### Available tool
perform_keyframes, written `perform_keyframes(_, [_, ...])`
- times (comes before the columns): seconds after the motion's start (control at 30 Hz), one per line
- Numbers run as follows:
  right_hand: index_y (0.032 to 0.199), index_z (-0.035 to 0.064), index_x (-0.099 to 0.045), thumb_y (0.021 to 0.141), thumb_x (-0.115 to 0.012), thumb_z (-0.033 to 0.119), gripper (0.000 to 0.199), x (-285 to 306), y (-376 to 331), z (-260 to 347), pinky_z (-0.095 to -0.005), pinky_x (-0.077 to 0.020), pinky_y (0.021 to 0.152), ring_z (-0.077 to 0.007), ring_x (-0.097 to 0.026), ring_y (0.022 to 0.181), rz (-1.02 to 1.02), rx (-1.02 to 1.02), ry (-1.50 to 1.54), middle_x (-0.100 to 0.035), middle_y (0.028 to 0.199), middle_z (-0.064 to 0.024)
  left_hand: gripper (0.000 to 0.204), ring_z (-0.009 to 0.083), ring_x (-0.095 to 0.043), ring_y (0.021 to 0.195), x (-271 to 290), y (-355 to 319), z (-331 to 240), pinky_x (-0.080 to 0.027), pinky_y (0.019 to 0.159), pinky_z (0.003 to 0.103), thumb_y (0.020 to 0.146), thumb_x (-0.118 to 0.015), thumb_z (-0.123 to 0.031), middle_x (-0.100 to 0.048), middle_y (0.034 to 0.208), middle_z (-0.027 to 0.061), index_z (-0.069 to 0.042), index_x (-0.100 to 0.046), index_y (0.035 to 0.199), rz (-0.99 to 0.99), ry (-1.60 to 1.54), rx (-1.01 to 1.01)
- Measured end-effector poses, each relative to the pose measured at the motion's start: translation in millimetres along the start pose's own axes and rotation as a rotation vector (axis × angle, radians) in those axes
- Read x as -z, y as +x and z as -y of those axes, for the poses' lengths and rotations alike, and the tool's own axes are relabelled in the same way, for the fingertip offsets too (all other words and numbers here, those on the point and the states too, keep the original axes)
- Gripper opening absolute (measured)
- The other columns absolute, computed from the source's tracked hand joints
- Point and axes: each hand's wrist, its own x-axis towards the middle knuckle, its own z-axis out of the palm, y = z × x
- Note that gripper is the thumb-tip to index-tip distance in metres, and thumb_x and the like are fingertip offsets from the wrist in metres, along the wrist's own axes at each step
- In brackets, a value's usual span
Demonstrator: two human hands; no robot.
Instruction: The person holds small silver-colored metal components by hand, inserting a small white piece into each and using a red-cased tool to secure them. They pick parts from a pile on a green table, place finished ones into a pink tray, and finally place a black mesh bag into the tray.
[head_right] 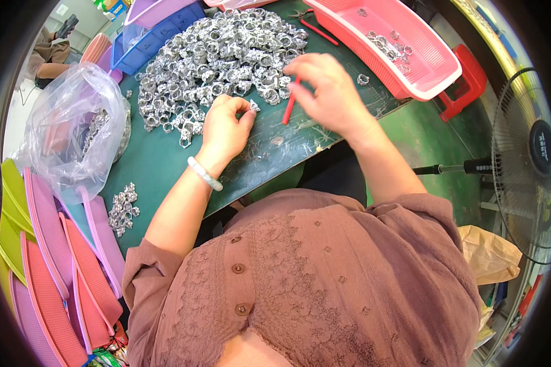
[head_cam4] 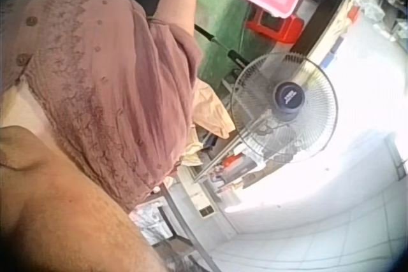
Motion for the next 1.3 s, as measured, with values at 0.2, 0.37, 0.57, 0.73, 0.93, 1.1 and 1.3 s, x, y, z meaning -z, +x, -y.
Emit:
perform_keyframes(0.2, [0.106, 0.006, -0.056, 0.071, -0.063, 0.003, 0.036, -32.1, -0.4, 33.4, -0.0295, -0.0453, 0.074, -0.0216, -0.055, 0.086, 0.133, 0.018, 0.448, -0.056, 0.102, -0.01, 0.011, 0.0076, -0.052, 0.069, 35.9, -19.5, 3.0, -0.042, 0.063, 0.022, 0.081, -0.058, -0.012, -0.059, 0.081, 0.0023, -0.001, -0.059, 0.084, 0.29, -1.116, 0.486])
perform_keyframes(0.37, [0.106, 0.0034, -0.056, 0.073, -0.063, 0.002, 0.034, -52.7, -1.4, 59.6, -0.0243, -0.0439, 0.064, -0.0127, -0.054, 0.075, 0.283, -0.056, 0.805, -0.057, 0.093, -0.0059, 0.012, 0.0116, -0.057, 0.078, 59.8, -48.5, 5.3, -0.046, 0.072, 0.025, 0.086, -0.052, -0.011, -0.061, 0.085, 0.0046, -0.002, -0.058, 0.09, 0.302, -1.412, 0.535])
perform_keyframes(0.57, [0.104, 0.0021, -0.057, 0.078, -0.061, 0.004, 0.026, -69.3, -7.6, 78.4, -0.022, -0.0437, 0.066, -0.0082, -0.053, 0.075, 0.393, -0.202, 1.043, -0.057, 0.09, -0.0031, 0.014, 0.0143, -0.058, 0.083, 66.4, -83.8, 7.3, -0.046, 0.077, 0.029, 0.087, -0.048, -0.01, -0.061, 0.091, 0.0062, -0.002, -0.056, 0.096, 0.15, -1.485, 0.552])
perform_keyframes(0.73, [0.104, 0.0003, -0.056, 0.08, -0.059, 0.004, 0.025, -81.2, -14.2, 86.4, -0.0211, -0.045, 0.071, -0.0072, -0.054, 0.081, 0.49, -0.351, 1.171, -0.057, 0.093, -0.0026, 0.015, 0.0147, -0.058, 0.083, 65.1, -101.3, 8.7, -0.046, 0.076, 0.028, 0.087, -0.049, -0.007, -0.061, 0.091, 0.0065, -0.001, -0.056, 0.098, 0.052, -1.485, 0.598])
perform_keyframes(0.93, [0.105, -0.0003, -0.056, 0.08, -0.06, 0.004, 0.025, -81.9, -15.6, 90.1, -0.0213, -0.0452, 0.073, -0.0076, -0.055, 0.082, 0.524, -0.388, 1.182, -0.057, 0.092, -0.0025, 0.014, 0.014, -0.058, 0.081, 64.5, -106.2, 8.4, -0.047, 0.074, 0.027, 0.086, -0.05, -0.006, -0.061, 0.09, 0.0068, -0.001, -0.056, 0.098, 0.018, -1.458, 0.606])
perform_keyframes(1.1, [0.104, -0.0004, -0.057, 0.079, -0.061, 0.005, 0.025, -80.7, -16.1, 90.1, -0.0207, -0.045, 0.071, -0.007, -0.054, 0.081, 0.506, -0.358, 1.155, -0.057, 0.091, -0.0021, 0.013, 0.0134, -0.058, 0.08, 62.5, -106.1, 7.0, -0.047, 0.073, 0.026, 0.086, -0.051, -0.005, -0.061, 0.089, 0.0066, -0.001, -0.057, 0.097, 0.009, -1.448, 0.598])
perform_keyframes(1.3, [0.103, -0.0007, -0.057, 0.079, -0.061, 0.005, 0.025, -80.6, -17.4, 88.6, -0.0203, -0.0452, 0.07, -0.0067, -0.054, 0.08, 0.496, -0.355, 1.133, -0.058, 0.09, -0.0022, 0.013, 0.0131, -0.058, 0.079, 58.7, -105.8, 8.1, -0.047, 0.072, 0.026, 0.086, -0.051, -0.005, -0.061, 0.088, 0.0066, 0.0, -0.057, 0.096, 0.003, -1.452, 0.602])
